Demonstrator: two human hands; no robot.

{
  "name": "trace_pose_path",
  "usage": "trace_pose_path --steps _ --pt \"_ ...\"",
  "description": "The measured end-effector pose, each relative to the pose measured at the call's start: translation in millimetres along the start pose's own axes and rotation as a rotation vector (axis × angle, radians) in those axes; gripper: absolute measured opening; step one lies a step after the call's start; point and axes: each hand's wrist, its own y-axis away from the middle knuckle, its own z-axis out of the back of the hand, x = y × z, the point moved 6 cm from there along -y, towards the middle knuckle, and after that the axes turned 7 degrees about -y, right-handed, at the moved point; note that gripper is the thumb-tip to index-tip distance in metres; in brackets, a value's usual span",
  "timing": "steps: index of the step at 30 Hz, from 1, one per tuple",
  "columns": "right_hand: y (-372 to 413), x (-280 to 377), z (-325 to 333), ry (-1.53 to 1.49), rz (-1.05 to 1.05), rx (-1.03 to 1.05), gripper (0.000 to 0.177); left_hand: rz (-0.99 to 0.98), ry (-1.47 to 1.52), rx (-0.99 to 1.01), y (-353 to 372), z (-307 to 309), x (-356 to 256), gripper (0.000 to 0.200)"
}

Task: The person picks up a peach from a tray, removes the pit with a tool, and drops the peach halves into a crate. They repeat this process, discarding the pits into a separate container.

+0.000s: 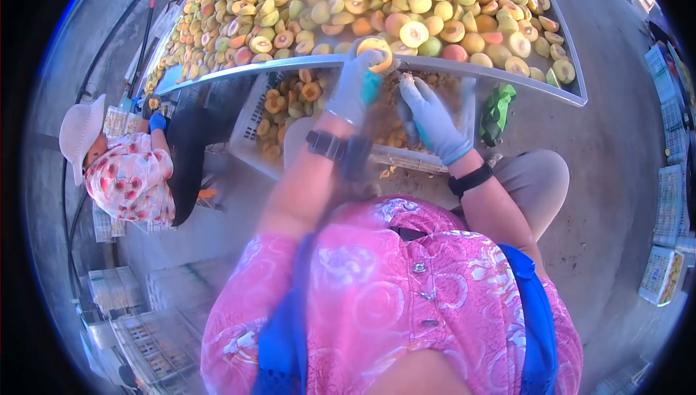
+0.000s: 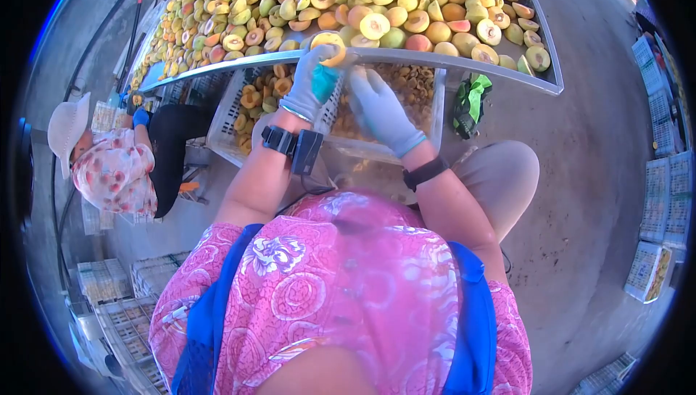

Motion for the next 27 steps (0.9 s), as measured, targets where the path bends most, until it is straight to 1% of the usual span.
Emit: trace_pose_path --steps 1,3,4,6,10,12,16,18,20,21,23,24,25,26,27 --pt "0 0 -4 0.007 0.0 0.02 0.024 0.0 0.003 -0.005 7 0 -3 0.031" --pt "2 -1 -8 0.016 0.0 0.037 0.025 0.108 0.205 0.105 26 -13 -7 0.033" --pt "3 0 -9 0.044 0.002 0.054 0.025 0.109 0.207 0.106 28 -15 -8 0.033" --pt "3 -1 -12 0.072 0.005 0.068 0.026 0.184 0.383 0.109 32 -18 -5 0.037" --pt "1 -4 -13 0.078 0.041 0.047 0.029 0.18 0.366 0.103 35 -16 2 0.039" --pt "2 -3 -14 0.087 0.049 0.044 0.031 0.101 0.243 0.07 36 -13 3 0.041" --pt "4 -2 -14 0.113 0.029 0.026 0.036 0.097 0.339 0.071 38 -20 1 0.041" --pt "3 -3 -14 0.141 0.026 0.026 0.038 0.125 0.352 0.017 42 -23 -4 0.041" --pt "0 -4 -13 0.138 0.112 0.009 0.04 0.125 0.336 0.004 42 -21 1 0.042" --pt "-3 -8 -12 0.136 0.113 0.009 0.04 0.123 0.323 -0.007 41 -21 3 0.043" --pt "-7 -8 -11 0.171 0.208 0.004 0.043 0.118 0.274 -0.022 43 -23 1 0.043" --pt "-7 -9 -9 0.168 0.208 0.002 0.043 0.112 0.229 -0.04 45 -23 0 0.043" --pt "-6 -10 -9 0.202 0.166 0.018 0.044 0.113 0.228 -0.039 47 -26 -1 0.043" --pt "-6 -12 -9 0.237 0.124 0.034 0.046 0.125 0.223 -0.074 48 -27 -1 0.037" --pt "-7 -14 -9 0.236 0.126 0.034 0.046 0.137 0.217 -0.108 49 -27 -2 0.031"
